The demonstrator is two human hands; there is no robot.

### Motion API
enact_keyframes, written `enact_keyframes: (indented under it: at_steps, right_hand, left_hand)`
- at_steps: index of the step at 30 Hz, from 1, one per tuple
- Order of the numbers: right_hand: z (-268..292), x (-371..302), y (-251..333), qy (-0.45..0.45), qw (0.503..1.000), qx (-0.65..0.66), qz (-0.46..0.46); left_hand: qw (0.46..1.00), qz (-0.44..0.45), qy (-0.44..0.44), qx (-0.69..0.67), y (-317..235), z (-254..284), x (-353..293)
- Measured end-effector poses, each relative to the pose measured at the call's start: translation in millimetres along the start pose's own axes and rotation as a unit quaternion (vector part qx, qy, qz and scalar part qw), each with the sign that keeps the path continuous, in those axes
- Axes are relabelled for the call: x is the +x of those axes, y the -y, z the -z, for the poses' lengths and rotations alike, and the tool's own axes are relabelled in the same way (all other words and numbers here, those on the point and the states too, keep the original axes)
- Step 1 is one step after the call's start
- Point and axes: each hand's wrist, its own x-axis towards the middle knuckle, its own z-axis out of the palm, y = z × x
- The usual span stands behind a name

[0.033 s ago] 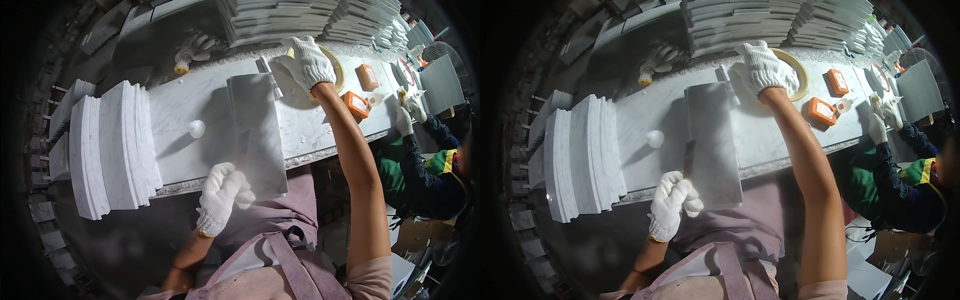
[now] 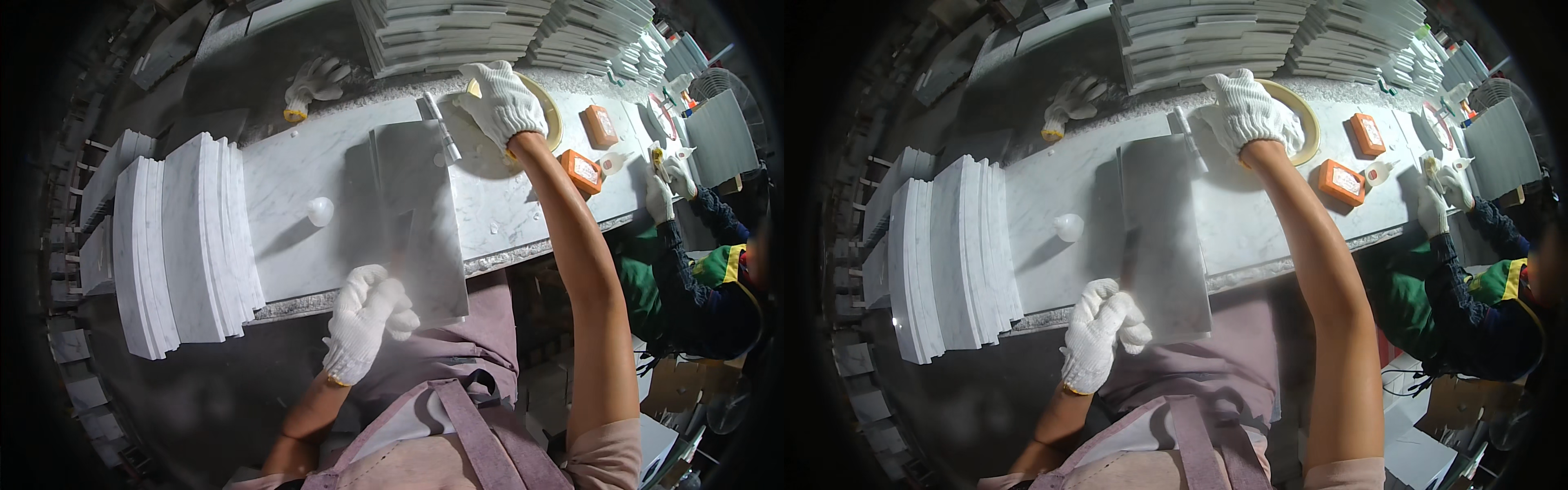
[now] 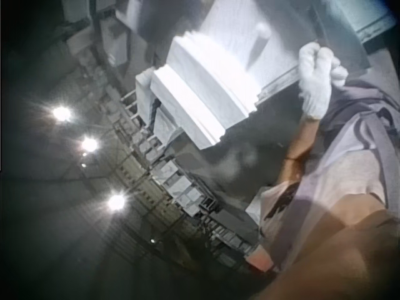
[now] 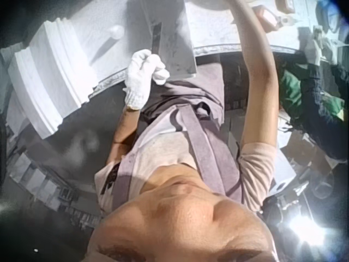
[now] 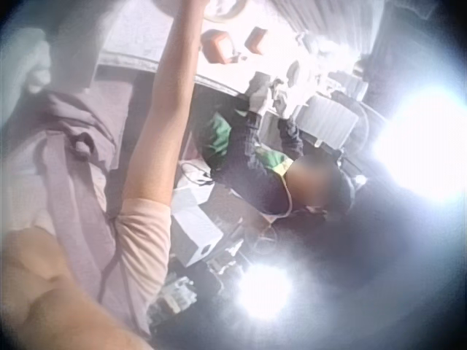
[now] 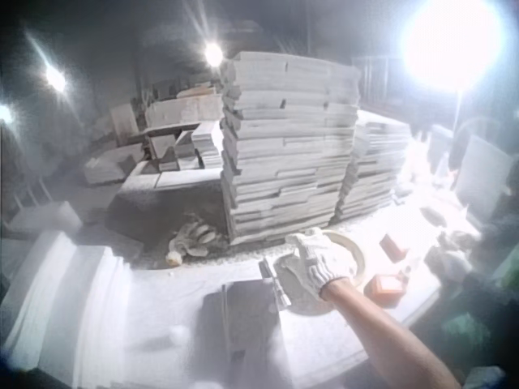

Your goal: The person applies adhesive from a small bottle onto a white rectangular tile and spreads it with a metal scraper. They repeat this process on multiple tiles, occasionally wiping the scraper and adjusting the tile position.

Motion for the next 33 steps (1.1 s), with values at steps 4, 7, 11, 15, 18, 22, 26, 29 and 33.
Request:
enact_keyframes:
  at_steps: [4,7,11,15,18,22,26,29,33]
  right_hand:
    - [-19,8,-11,0.042,0.998,-0.047,0.013]
    - [-16,13,-14,0.039,0.997,-0.057,0.043]
    - [26,-10,-40,-0.085,0.99,0.082,0.073]
    - [55,-138,-73,-0.168,0.813,0.555,-0.057]
    - [41,-231,-80,-0.207,0.727,0.583,-0.3]
    - [-2,-291,-70,-0.212,0.635,0.62,-0.41]
    - [-19,-298,-73,-0.124,0.679,0.592,-0.416]
    - [-14,-289,-82,-0.028,0.742,0.565,-0.361]
    - [5,-272,-85,0.084,0.767,0.513,-0.375]
  left_hand:
    - [0.999,0.024,0.013,0.022,0,-22,0]
    - [0.996,0.051,0.01,0.071,0,-39,-6]
    - [0.987,0.146,0.068,0.007,9,-71,-14]
    - [0.973,0.16,0.163,0.042,32,-108,-2]
    - [0.973,0.166,0.132,0.093,59,-133,24]
    - [0.977,0.159,0.111,0.093,88,-149,48]
    - [0.981,0.143,0.077,0.106,99,-150,60]
    - [0.985,0.141,0.064,0.077,102,-150,65]
    - [0.987,0.133,0.053,0.068,103,-150,66]
